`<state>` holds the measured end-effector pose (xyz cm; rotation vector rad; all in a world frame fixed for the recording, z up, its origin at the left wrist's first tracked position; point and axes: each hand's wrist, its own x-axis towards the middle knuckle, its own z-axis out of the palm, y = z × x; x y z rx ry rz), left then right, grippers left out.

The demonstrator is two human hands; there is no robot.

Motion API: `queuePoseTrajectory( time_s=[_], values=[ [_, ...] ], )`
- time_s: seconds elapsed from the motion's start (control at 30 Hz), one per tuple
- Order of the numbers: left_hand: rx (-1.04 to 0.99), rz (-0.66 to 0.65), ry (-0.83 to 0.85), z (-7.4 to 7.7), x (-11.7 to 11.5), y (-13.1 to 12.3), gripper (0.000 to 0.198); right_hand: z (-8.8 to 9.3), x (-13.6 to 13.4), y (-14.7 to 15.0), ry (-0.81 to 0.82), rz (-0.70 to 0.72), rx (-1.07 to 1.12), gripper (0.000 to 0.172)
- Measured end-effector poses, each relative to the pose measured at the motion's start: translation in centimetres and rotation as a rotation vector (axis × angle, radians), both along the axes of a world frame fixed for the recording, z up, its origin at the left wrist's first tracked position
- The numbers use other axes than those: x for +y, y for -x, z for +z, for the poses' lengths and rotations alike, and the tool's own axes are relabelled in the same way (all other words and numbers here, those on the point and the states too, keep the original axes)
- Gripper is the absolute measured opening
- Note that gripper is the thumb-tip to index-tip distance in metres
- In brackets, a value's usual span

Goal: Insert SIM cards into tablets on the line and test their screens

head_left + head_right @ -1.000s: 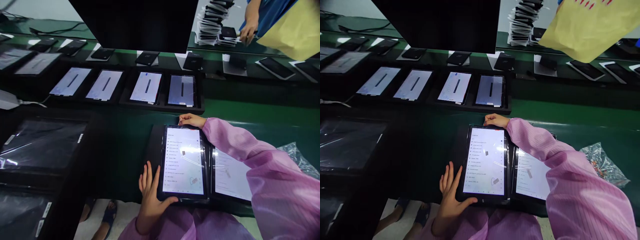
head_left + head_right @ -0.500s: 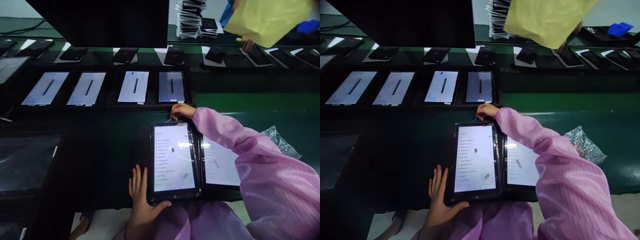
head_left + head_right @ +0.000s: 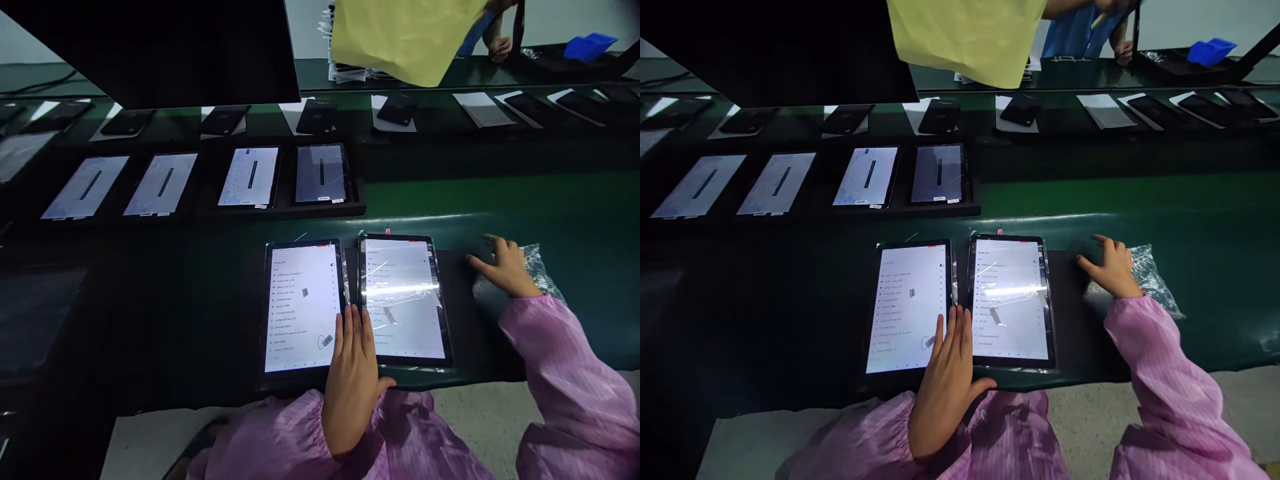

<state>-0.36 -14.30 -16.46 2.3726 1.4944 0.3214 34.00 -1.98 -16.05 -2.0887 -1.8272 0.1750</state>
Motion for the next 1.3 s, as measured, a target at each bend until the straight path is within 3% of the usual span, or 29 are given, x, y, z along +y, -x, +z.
queuePoseTrajectory(
  time_s=[0.1, 0.27, 0.37, 0.57, 0.97, 1.1, 1.2, 1.3],
  values=[
    [0.057, 0.046, -0.035, -0.1, -0.1, -0.8, 0.150, 0.1, 3.7, 2.5, 0.009, 0.008, 0.057, 0.038],
    [0.099, 0.081, -0.094, 0.3, 0.4, -0.9, 0.148, 1.0, 9.5, 7.9, 0.226, 0.318, 0.262, 0.031],
    [0.117, 0.062, -0.137, 0.4, 0.8, -0.9, 0.153, 0.5, 11.5, 9.8, 0.416, 0.457, 0.412, 0.037],
    [0.158, 0.052, -0.196, 0.3, 1.1, -0.8, 0.161, -1.1, 13.2, 10.7, 0.569, 0.526, 0.658, 0.038],
    [0.171, 0.038, -0.159, -0.2, 1.1, -0.8, 0.152, -1.7, 13.5, 10.7, 0.631, 0.478, 0.863, 0.024],
    [0.166, 0.050, 0.021, -0.3, 1.2, 0.2, 0.144, -1.4, 14.0, 10.5, 0.581, 0.420, 0.872, 0.020],
    [0.069, 0.078, 0.299, 0.9, 3.0, 2.5, 0.129, -0.3, 14.1, 8.3, 0.451, 0.316, 0.868, 0.019],
    [-0.144, 0.282, 0.439, 3.3, 7.5, 5.0, 0.098, 0.9, 13.4, 5.5, 0.342, 0.245, 0.850, 0.019]
  ],
)
